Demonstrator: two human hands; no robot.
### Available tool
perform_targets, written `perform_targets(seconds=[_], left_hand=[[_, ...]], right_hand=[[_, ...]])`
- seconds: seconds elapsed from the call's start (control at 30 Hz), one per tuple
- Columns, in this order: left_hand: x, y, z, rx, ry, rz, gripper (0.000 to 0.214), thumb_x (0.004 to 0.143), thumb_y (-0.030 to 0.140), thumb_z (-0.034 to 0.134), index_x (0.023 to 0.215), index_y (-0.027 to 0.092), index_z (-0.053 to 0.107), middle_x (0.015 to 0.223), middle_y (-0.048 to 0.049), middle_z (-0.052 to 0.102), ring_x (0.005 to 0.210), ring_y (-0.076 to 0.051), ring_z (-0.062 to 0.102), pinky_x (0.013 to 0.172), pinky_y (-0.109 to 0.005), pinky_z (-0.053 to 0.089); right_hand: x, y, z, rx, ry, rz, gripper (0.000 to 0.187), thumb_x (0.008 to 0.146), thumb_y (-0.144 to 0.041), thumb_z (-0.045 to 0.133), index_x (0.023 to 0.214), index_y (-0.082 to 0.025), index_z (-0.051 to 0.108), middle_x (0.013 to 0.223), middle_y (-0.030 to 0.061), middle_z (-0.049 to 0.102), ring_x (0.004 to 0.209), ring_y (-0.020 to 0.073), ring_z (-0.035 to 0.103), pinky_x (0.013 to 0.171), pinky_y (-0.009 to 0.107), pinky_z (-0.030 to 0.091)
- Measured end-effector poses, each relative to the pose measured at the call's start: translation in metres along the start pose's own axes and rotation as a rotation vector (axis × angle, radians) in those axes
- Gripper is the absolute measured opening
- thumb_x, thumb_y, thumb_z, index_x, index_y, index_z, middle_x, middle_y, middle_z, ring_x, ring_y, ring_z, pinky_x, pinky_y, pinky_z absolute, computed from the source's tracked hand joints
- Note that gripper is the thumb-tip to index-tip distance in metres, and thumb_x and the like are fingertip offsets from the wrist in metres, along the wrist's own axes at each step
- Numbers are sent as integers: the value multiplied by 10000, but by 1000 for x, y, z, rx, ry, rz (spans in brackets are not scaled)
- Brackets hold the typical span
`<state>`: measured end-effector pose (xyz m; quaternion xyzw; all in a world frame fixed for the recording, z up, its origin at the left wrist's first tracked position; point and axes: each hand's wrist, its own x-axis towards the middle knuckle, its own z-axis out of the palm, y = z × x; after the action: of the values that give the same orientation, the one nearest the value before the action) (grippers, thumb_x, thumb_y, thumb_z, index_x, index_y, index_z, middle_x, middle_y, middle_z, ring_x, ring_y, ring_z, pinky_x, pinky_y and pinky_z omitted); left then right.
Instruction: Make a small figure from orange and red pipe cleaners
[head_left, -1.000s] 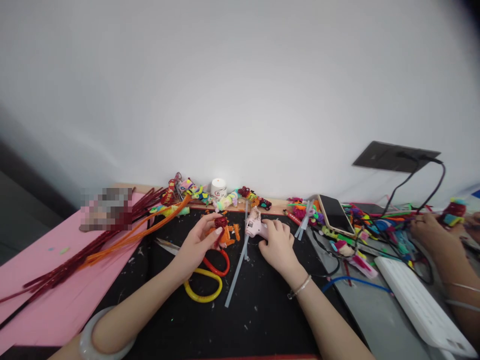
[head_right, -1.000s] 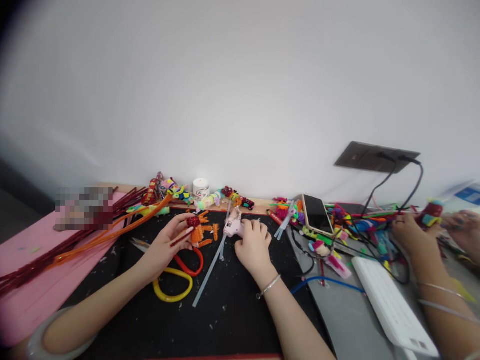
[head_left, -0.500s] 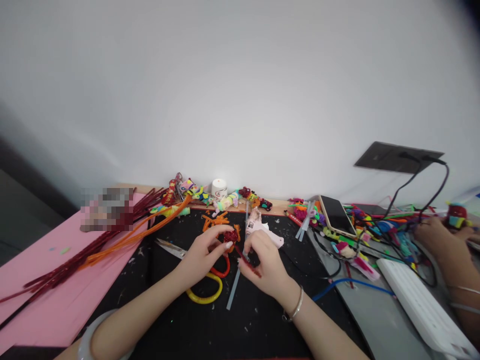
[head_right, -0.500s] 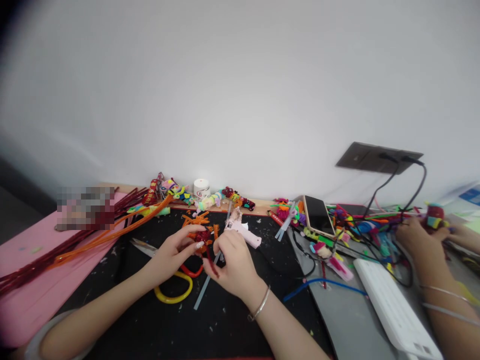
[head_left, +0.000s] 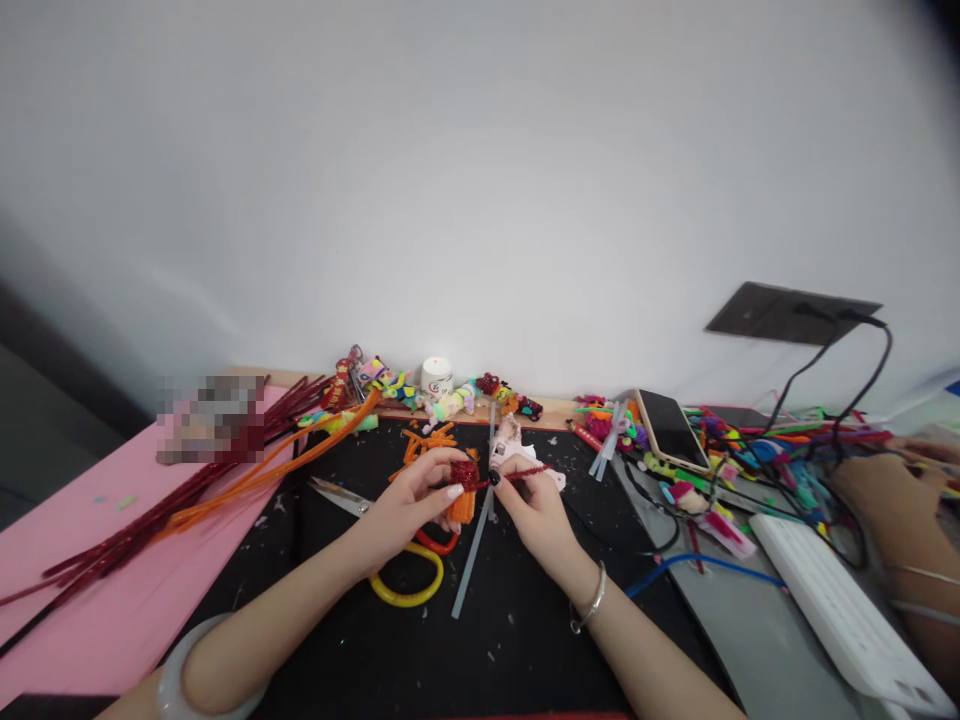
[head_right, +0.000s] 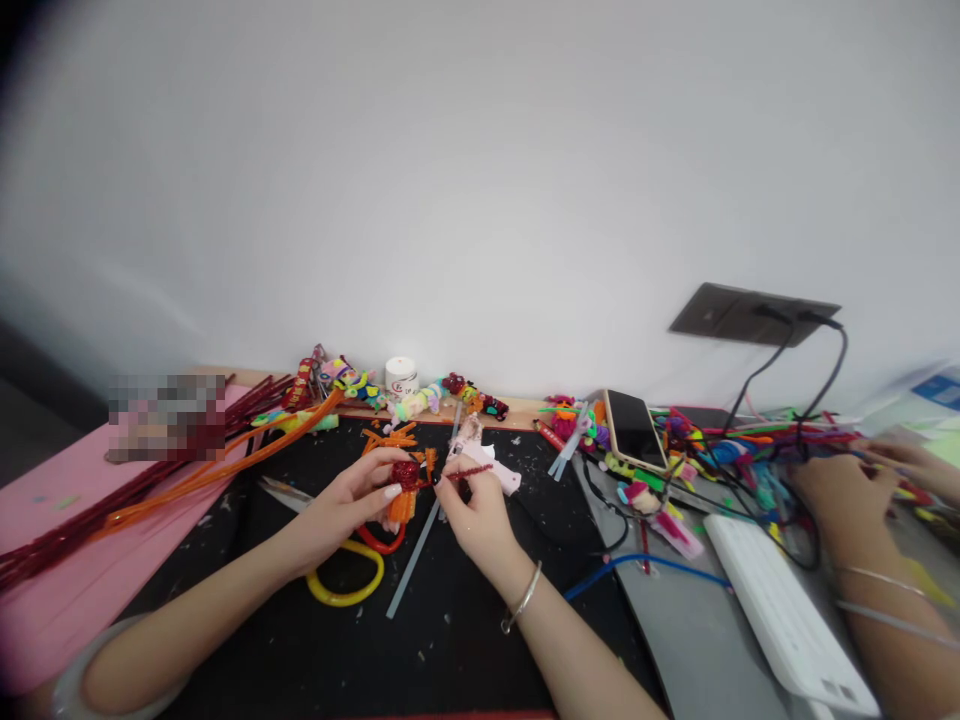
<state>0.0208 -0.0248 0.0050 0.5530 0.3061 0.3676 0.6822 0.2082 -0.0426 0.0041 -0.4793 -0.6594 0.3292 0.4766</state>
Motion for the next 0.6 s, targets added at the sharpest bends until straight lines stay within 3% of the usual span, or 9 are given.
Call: perform_targets(seconds=[0.13, 0.27, 0.43, 0.6], left_hand=[[-1, -1, 1, -45, 0, -23, 367, 860, 324, 568, 1192, 258, 428, 861, 2, 591, 607, -83, 566, 587, -214, 480], [-2, -1, 2, -91, -10, -57, 323, 851, 341, 580, 1141, 251, 472, 834, 12, 574, 625, -85, 558, 598, -217, 482], [-1, 0, 4, -145, -8, -86, 320, 834, 351, 598, 1119, 251, 494, 869, 10, 575, 630, -89, 553, 642, -263, 490], [1, -4, 5, -169, -2, -55, 453, 728, 252, 721, 1112, 236, 482, 885, 6, 595, 682, -88, 545, 642, -219, 442]], right_hand=[[1, 5, 4, 176, 82, 81, 148, 781, -304, 589, 737, -207, 486, 626, -45, 445, 550, 116, 415, 512, 238, 332], [3, 7, 7, 293, 71, 110, 189, 754, -337, 620, 731, -210, 481, 617, -45, 446, 549, 112, 412, 496, 232, 329], [3, 9, 10, 311, 65, 119, 157, 757, -316, 598, 743, -213, 480, 609, -48, 446, 527, 105, 403, 477, 223, 330], [2, 9, 14, 271, 78, 128, 163, 755, -325, 590, 729, -211, 478, 609, -46, 445, 513, 106, 405, 476, 229, 338]])
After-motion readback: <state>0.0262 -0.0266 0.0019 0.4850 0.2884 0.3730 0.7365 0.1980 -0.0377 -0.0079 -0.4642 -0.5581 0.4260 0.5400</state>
